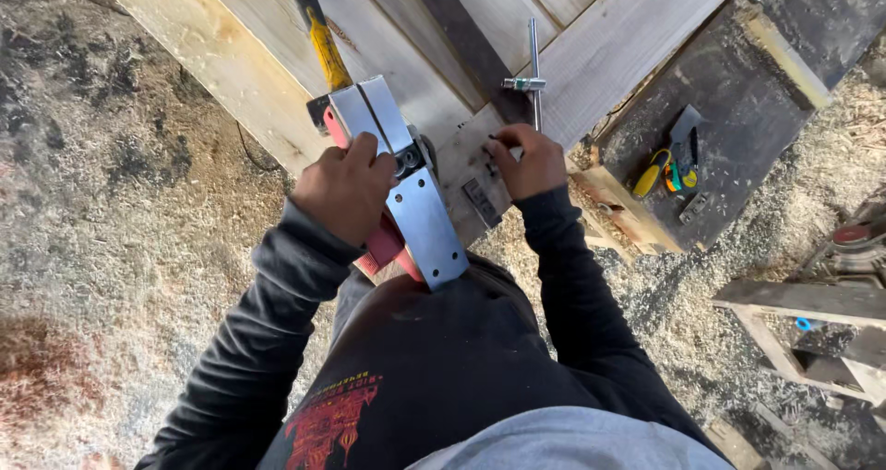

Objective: The person assembles a hand plane by inserting and tightening screws with an Allen key. They repeatedly adjust the tool and tighten the screws to secure the components together.

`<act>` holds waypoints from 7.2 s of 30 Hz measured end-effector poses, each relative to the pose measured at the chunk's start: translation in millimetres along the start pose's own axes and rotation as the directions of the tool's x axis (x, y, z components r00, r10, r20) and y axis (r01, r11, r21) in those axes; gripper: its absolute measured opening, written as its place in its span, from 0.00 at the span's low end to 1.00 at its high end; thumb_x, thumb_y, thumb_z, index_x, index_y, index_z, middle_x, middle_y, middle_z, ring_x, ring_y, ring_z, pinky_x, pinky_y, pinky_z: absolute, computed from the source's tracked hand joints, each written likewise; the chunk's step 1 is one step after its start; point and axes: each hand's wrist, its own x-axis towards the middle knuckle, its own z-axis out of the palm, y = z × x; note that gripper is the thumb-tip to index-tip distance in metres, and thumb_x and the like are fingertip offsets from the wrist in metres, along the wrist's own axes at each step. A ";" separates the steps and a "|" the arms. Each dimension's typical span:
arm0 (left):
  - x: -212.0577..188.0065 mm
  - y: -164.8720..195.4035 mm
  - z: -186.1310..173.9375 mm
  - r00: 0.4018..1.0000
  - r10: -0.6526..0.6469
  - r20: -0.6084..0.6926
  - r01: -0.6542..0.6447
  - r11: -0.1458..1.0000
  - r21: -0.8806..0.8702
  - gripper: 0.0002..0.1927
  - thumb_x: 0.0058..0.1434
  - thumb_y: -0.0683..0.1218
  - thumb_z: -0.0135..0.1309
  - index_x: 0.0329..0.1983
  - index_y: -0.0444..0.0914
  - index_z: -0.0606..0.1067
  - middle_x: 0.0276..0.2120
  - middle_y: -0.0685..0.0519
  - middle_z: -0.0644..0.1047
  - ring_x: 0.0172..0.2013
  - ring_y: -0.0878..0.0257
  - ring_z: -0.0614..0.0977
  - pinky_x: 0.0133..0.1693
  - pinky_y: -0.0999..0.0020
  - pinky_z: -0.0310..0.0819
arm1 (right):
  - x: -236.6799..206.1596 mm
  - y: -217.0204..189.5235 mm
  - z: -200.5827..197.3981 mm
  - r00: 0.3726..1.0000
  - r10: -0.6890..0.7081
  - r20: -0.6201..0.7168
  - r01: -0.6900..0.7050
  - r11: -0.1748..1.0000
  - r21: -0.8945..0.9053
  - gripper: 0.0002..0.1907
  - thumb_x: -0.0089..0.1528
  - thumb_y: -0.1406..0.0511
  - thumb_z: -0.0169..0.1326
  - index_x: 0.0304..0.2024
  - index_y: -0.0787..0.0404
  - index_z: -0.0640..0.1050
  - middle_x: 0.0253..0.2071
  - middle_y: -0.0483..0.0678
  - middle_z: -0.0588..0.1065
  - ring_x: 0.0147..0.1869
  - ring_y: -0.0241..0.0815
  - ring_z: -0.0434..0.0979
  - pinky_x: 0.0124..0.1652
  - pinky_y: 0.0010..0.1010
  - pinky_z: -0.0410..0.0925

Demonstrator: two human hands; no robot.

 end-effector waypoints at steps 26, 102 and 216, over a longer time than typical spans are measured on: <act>23.3 4.5 -26.3 0.995 0.031 0.096 -0.023 0.997 -0.080 0.04 0.56 0.42 0.53 0.34 0.42 0.73 0.38 0.51 0.72 0.29 0.53 0.82 0.32 0.58 0.79 | 52.1 -77.4 18.4 0.982 -0.102 0.159 0.105 0.994 -0.007 0.13 0.62 0.54 0.59 0.35 0.57 0.82 0.38 0.51 0.80 0.40 0.56 0.81 0.40 0.45 0.73; 6.5 -14.3 -35.6 0.994 -0.099 0.046 0.109 0.910 -0.400 0.18 0.57 0.45 0.59 0.50 0.38 0.71 0.44 0.46 0.72 0.43 0.45 0.80 0.44 0.53 0.76 | 10.5 -168.7 -5.3 0.922 -0.380 0.077 0.370 0.921 0.119 0.07 0.60 0.63 0.63 0.40 0.56 0.82 0.40 0.47 0.78 0.39 0.52 0.82 0.39 0.40 0.74; -25.1 1.4 -14.8 0.953 -0.289 -0.095 0.223 0.876 -0.428 0.18 0.59 0.47 0.56 0.52 0.38 0.73 0.52 0.46 0.72 0.51 0.46 0.78 0.47 0.53 0.78 | 95.5 -112.1 39.9 0.959 -0.248 0.138 0.250 0.968 0.003 0.07 0.56 0.62 0.61 0.34 0.57 0.82 0.39 0.52 0.79 0.45 0.57 0.80 0.44 0.43 0.72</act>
